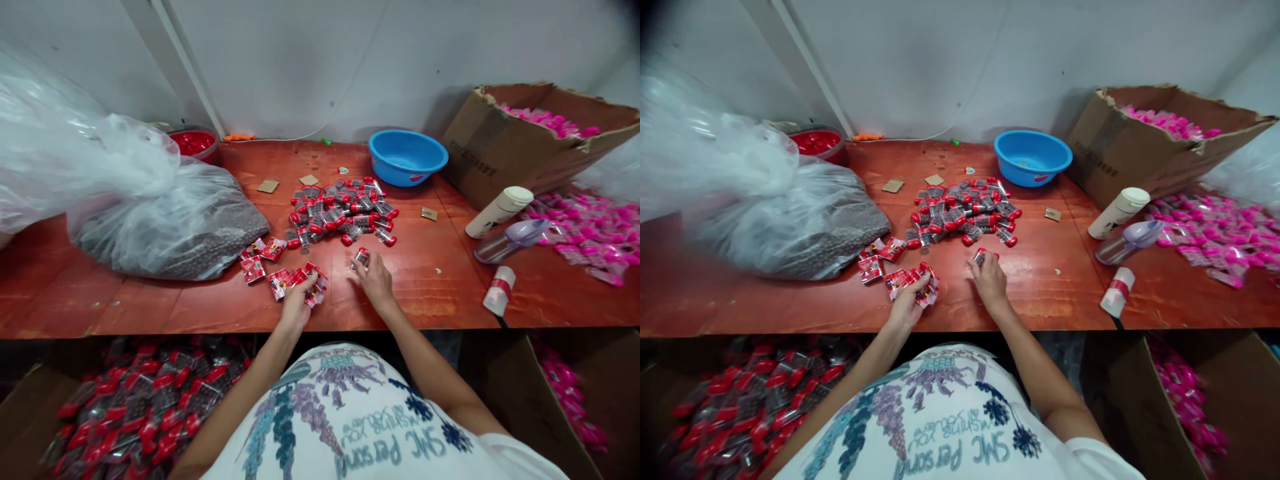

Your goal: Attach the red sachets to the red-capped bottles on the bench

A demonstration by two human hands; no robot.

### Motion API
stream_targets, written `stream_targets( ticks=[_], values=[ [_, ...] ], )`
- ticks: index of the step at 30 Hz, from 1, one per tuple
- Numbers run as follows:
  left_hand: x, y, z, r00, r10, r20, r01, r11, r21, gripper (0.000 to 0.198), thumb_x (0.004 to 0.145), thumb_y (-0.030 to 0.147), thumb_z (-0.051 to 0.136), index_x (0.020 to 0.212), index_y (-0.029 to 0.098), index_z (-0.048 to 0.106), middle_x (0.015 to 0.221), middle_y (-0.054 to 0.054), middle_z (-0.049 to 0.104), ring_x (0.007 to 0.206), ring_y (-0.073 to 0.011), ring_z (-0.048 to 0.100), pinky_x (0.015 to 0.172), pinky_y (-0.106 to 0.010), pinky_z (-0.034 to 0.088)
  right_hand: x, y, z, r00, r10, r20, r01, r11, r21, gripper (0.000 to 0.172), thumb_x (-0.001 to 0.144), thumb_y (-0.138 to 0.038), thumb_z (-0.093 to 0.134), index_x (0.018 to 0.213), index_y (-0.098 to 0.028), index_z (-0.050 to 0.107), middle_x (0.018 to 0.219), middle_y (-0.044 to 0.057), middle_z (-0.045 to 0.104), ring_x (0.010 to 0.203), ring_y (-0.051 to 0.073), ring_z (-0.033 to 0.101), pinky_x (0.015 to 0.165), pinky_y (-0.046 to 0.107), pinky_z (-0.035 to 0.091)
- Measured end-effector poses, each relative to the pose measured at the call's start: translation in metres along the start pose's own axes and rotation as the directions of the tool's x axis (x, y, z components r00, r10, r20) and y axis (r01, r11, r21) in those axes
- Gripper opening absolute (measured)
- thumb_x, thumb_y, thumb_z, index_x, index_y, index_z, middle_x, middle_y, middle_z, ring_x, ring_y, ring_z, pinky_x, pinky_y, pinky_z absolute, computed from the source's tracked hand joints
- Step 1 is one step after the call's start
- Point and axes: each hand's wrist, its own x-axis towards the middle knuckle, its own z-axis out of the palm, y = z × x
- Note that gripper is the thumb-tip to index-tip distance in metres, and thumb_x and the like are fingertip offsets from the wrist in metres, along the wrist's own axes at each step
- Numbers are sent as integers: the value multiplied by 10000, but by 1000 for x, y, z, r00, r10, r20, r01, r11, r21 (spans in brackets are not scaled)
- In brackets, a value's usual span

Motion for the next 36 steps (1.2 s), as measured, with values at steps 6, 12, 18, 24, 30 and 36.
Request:
stream_targets(
  ticks=[6,12,18,24,30,36],
  values=[
    [4,13,6,992,-122,-26,118,986,-118,107,757,20,625,747,124,647,628,-14,678,526,-118,637,529,-230,526,15,4,10,997,-20,70,34,978,-204,542,861,-341,537,1350,-150,399,1154,174,597,984,290,597,789,375,462],
    [8,22,2,987,-161,-17,155,972,-175,134,810,35,576,738,140,618,628,-5,670,528,-97,631,540,-208,510,-19,-24,8,969,-193,153,113,899,422,436,834,-268,549,1265,-219,502,1027,48,599,838,168,593,750,288,490],
    [6,20,0,992,-127,13,128,987,-96,76,775,86,641,734,148,623,644,3,669,538,-105,623,531,-216,497,-50,-50,-2,916,-358,181,232,841,488,451,838,-230,555,1286,-271,518,956,33,549,843,166,577,768,290,486],
    [-2,17,6,994,-105,-10,104,993,-60,94,752,71,658,742,161,630,704,-2,689,619,-123,649,654,-268,541,-49,-49,3,949,-296,107,232,888,398,474,845,-215,527,1313,-285,493,990,51,538,853,184,582,765,309,495],
    [-2,14,6,993,-114,4,114,991,-64,95,766,61,635,750,155,642,704,-8,691,625,-117,647,677,-259,541,-52,-47,3,966,-243,87,183,882,434,471,838,-217,540,1304,-274,506,1013,48,540,867,178,584,789,305,489],
    [-6,12,7,997,-70,40,72,996,-46,96,737,51,648,750,145,646,705,-12,698,628,-123,653,669,-255,534,-53,-45,6,965,-193,180,44,791,611,419,853,-292,556,1270,-258,556,943,31,530,806,152,569,685,269,505]
  ],
)
